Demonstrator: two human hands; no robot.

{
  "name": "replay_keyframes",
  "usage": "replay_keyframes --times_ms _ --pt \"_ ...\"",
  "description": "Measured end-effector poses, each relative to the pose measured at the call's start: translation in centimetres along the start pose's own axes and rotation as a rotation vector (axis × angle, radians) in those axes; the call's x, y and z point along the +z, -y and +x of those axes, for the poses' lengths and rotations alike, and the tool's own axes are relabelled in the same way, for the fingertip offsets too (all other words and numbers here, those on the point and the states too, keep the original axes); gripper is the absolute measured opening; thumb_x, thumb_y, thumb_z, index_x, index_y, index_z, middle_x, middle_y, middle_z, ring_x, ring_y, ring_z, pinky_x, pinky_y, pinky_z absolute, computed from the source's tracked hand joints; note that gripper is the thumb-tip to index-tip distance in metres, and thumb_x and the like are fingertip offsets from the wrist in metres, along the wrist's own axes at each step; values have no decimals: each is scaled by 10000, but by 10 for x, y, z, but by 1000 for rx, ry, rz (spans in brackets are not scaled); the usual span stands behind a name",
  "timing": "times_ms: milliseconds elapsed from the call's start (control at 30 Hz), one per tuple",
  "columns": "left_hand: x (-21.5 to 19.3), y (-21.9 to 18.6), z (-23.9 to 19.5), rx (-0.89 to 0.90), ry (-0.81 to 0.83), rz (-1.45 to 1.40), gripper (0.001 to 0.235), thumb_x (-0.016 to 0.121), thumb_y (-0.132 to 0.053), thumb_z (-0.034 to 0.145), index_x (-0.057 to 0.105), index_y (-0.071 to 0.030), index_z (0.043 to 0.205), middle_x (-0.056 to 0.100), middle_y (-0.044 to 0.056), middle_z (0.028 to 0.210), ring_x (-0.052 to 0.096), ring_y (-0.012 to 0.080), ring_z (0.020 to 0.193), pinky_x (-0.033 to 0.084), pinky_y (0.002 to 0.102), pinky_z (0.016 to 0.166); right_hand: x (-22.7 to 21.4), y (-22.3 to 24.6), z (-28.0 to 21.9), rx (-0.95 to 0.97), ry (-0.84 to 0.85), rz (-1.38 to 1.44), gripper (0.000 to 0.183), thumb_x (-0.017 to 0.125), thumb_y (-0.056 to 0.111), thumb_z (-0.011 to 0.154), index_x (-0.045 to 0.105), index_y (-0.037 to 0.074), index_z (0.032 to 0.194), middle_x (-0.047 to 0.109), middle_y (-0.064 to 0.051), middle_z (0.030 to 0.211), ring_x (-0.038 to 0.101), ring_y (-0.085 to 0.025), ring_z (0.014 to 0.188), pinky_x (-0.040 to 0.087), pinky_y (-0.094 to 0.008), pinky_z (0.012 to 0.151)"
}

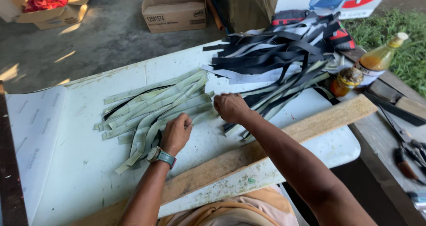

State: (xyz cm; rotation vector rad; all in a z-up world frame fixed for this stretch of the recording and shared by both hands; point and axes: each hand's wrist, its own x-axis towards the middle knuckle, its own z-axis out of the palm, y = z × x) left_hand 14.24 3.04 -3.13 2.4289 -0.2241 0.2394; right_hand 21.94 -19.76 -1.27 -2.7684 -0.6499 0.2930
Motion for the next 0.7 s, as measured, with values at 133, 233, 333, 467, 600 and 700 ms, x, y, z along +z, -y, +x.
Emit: replay_keyframes --times_ms 133,233,333,467,600,700 --pt "-23 -37 2 100 -51 -164 270 786 -92 832 619 -35 1035 757 127 955 764 279 903 606 384 712 -35 16 -21 -469 -321 161 498 778 253 775 694 79 1234 721 -121 1199 703 -290 1011 535 -516 897" --pt "-51 -66 6 128 -80 -198 378 808 -164 803 630 -38 1112 769 103 944 763 222 880 590 359 694 -81 29 -39 -321 16 338 280 719 202 924 699 88 1179 785 -97 1030 771 -207 897 602 -341 836" --pt "-72 -82 -1 36 209 -337 404 792 -263 840 647 -60 1158 785 79 910 763 171 842 593 302 723 -125 25 -60 -270 24 486 221 709 171 952 695 36 1126 770 -115 1003 758 -174 881 604 -315 793" --pt "-97 -83 -30 58 611 -639 378 791 -297 932 727 54 1058 727 106 856 685 150 747 603 297 702 -176 -4 -98 -292 47 515 276 679 73 904 646 21 1173 756 -81 1003 750 -161 913 626 -320 845" --pt "-133 -56 -75 -305 622 -792 527 793 -218 792 620 -66 1265 724 87 748 706 149 644 575 294 580 -201 -43 -145 -288 49 642 426 706 19 815 647 39 1237 689 -16 1038 659 -145 866 616 -327 789" --pt "-152 -33 -106 -324 624 -805 443 790 -147 893 613 -27 1280 760 121 835 697 155 704 569 302 591 -200 -71 -176 -89 31 532 308 746 106 872 675 81 1171 741 -11 896 654 -141 758 562 -301 671"
